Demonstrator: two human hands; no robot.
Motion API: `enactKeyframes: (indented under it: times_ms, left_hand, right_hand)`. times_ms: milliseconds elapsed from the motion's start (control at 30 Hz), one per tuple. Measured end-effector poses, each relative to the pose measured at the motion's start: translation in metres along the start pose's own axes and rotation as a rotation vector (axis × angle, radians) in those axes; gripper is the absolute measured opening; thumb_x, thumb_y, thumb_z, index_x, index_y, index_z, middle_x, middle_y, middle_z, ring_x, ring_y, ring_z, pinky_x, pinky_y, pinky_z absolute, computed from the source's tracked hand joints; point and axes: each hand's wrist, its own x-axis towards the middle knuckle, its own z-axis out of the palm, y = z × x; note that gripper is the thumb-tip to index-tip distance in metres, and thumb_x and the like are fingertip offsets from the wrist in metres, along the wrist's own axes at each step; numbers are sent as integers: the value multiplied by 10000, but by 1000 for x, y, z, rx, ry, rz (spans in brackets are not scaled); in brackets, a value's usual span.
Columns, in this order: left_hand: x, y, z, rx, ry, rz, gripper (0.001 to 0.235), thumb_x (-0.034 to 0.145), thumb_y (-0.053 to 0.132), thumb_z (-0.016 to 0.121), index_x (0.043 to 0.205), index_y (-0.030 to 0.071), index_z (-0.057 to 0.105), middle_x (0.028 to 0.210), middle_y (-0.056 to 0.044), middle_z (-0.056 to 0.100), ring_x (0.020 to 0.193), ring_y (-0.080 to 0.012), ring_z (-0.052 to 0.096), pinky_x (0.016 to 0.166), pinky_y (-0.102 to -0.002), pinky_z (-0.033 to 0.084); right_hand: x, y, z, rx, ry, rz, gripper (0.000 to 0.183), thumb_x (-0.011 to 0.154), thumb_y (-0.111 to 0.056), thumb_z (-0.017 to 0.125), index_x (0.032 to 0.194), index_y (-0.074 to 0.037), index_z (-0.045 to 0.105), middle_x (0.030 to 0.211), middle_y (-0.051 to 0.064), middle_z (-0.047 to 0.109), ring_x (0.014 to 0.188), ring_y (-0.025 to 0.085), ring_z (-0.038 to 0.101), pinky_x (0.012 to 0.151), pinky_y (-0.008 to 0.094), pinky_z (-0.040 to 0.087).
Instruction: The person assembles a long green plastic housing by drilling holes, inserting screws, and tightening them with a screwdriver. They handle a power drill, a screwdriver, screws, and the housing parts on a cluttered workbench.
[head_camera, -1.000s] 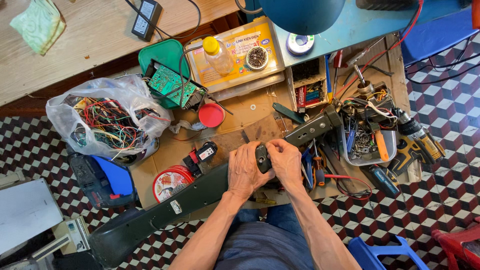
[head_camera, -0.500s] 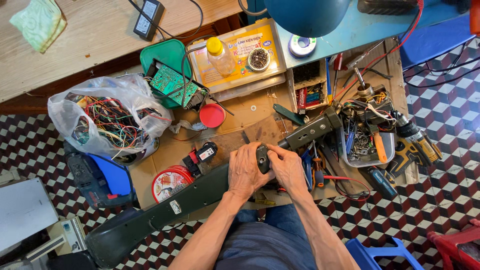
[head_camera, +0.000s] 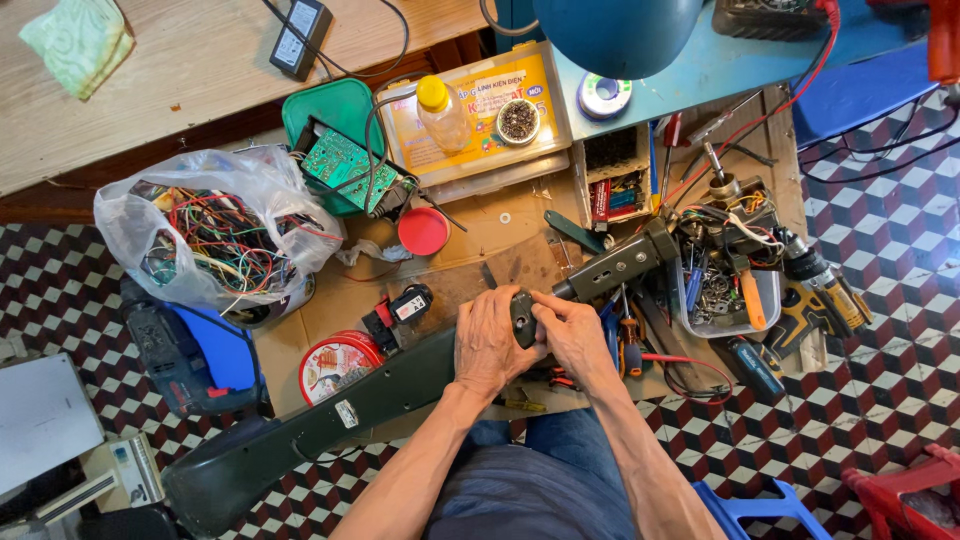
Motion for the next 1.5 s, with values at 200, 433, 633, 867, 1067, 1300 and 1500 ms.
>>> enactKeyframes:
  times_ms: [200,433,633,867,1067,1300,1500]
  left_hand:
    - [2,1,-1,-6,4,-2,689,670,327,838,1236,45,564,1160,-127,650,1120,-307,610,948,-437,428]
    - [-1,-2,-2,7,6,-2,699,651,298,834,1234,37,552,1144,-143,639,1109,-311,611,958,-435,442]
    - [2,1,-5,2,7,0,699,634,303,842,1213,36,556,1127,-142,640,1099,-312,610,936,-438,438]
    - [2,6,-4,-5,16,5,663,670,290,842,1229,60,569,1133,-122,650,1110,-317,609,932,-439,432]
    - [2,5,-3,-19,-4,-10,722,644,310,846,1255,54,559,1158,-143,642,1119,-326,598,955,-448,423]
    - [1,3,1,-10,-10,17,787,681,398,870,1293,36,534,1197,-154,632,1143,-333,587,964,-462,411]
    - [0,-6,-2,-6,-76,78,881,671,296,847,1421,9,484,1326,-179,599,1241,-346,558,1005,-464,407]
  right_hand:
    - [10,4,-4,203,-22,132,306,935,-142,646,1196,-20,750,662,11,615,544,104,497,501,249,399]
    - [28,9,5,67,55,-19,176,907,-123,693,988,22,753,662,23,663,568,57,562,528,206,422]
    - [36,10,0,118,31,108,123,894,-142,713,875,-20,712,627,20,640,511,93,486,482,250,363]
    - [28,11,13,127,172,-20,151,880,-149,734,844,-3,732,613,28,660,549,91,570,528,251,447]
    - [16,-8,18,-52,259,-31,242,887,-217,729,834,18,706,620,50,676,579,106,619,574,274,504]
    - [-7,-15,18,249,172,82,272,948,-234,634,1014,10,736,645,51,653,495,94,525,454,267,433]
    - [-4,6,2,581,15,226,355,976,-245,575,1199,4,696,684,51,627,419,79,446,362,226,290]
